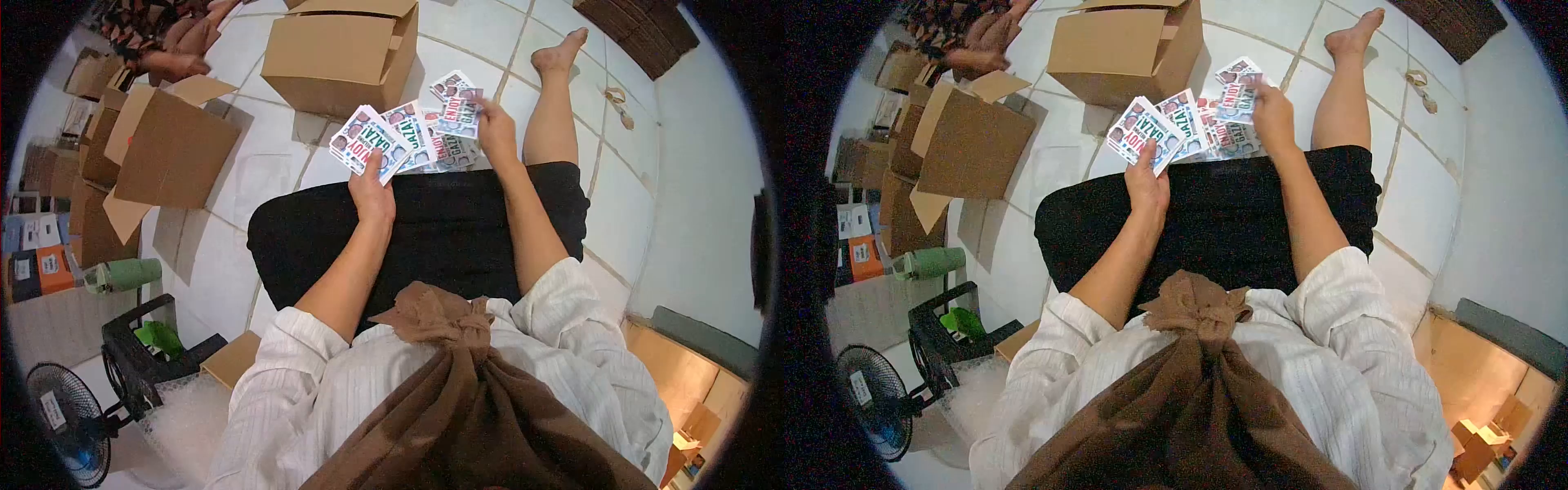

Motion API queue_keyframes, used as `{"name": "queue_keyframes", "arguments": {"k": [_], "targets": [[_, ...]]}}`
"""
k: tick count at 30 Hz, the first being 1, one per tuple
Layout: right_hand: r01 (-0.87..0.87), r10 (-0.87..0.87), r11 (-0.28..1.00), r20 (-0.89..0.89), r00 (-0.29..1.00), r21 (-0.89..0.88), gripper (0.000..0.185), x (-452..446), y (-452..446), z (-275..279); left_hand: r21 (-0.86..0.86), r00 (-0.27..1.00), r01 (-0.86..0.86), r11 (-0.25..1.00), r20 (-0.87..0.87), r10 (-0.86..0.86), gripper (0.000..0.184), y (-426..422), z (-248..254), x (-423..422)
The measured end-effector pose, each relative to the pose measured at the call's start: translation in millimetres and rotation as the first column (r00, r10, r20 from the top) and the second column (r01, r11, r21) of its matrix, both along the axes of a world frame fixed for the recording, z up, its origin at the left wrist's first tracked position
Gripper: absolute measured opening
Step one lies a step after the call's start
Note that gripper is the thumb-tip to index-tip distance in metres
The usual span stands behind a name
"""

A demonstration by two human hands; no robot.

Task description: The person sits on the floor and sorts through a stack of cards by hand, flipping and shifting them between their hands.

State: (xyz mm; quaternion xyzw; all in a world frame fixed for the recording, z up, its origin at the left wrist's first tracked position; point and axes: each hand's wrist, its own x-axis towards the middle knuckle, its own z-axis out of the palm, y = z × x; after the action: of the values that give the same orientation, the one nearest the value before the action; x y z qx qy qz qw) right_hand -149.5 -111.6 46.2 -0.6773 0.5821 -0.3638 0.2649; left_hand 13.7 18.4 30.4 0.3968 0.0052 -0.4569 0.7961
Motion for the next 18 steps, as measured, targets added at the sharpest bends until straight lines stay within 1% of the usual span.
{"name": "queue_keyframes", "arguments": {"k": [2, 3, 4, 5, 6, 7, 9, 10, 11, 13, 15, 17, 18], "targets": [[-0.194, 0.2, 0.979, 0.112, 0.973, -0.06, 0.021, 7, 7, -13, 0.0, 1.0, 0.002, 1.0, 0.012, -0.002, 0.028, 0, 3, -1], [-0.287, 0.3, 0.953, 0.165, 0.94, -0.097, 0.023, 13, 11, -17, 0.004, 1.0, 0.0, 1.0, 0.026, 0.0, 0.028, 0, 3, -1], [-0.287, 0.3, 0.953, 0.168, 0.939, -0.096, 0.023, 22, 19, -5, 0.005, 1.0, 0.0, 1.0, 0.029, 0.0, 0.028, 0, 1, 0], [-0.34, 0.324, 0.939, 0.189, 0.927, 0.057, 0.024, 31, 27, 6, 0.003, 0.999, -0.003, 1.0, 0.039, 0.003, 0.028, -1, -1, 0], [-0.386, 0.344, 0.899, 0.213, 0.914, 0.207, 0.027, 37, 32, 13, 0.0, 0.999, -0.004, 1.0, 0.048, 0.004, 0.028, -1, -1, 0], [-0.386, 0.344, 0.899, 0.214, 0.914, 0.207, 0.027, 39, 33, 11, 0.0, 0.999, -0.004, 1.0, 0.049, 0.004, 0.028, 0, -1, 0], [-0.457, 0.422, 0.868, 0.193, 0.886, 0.196, 0.032, 42, 35, 6, -0.018, 0.998, 0.017, 1.0, 0.063, -0.016, 0.029, 1, 1, 0], [-0.432, 0.403, 0.889, 0.189, 0.895, 0.149, 0.031, 42, 35, 4, -0.019, 0.998, 0.016, 1.0, 0.062, -0.015, 0.029, 1, 2, 0], [-0.433, 0.404, 0.889, 0.188, 0.895, 0.149, 0.031, 41, 34, 2, -0.018, 0.998, 0.01, 1.0, 0.067, -0.008, 0.029, 1, 3, 0], [-0.337, 0.291, 0.924, 0.243, 0.926, 0.179, 0.03, 31, 26, 1, -0.013, 0.997, 0.003, 1.0, 0.072, -0.002, 0.03, -1, -1, -2], [-0.303, 0.258, 0.933, 0.226, 0.939, 0.193, 0.026, 24, 20, 2, 0.043, 0.999, -0.021, 0.999, 0.039, 0.019, 0.03, -3, -3, -1], [-0.27, 0.168, 0.924, 0.349, 0.922, 0.269, 0.026, 21, 17, 3, 0.055, 0.999, -0.015, 0.998, 0.041, 0.012, 0.03, -3, -4, 0], [-0.31, 0.162, 0.9, 0.425, 0.891, 0.307, 0.026, 21, 14, 0, 0.047, 0.999, -0.02, 0.999, 0.037, 0.018, 0.03, -3, -5, 0]]}}
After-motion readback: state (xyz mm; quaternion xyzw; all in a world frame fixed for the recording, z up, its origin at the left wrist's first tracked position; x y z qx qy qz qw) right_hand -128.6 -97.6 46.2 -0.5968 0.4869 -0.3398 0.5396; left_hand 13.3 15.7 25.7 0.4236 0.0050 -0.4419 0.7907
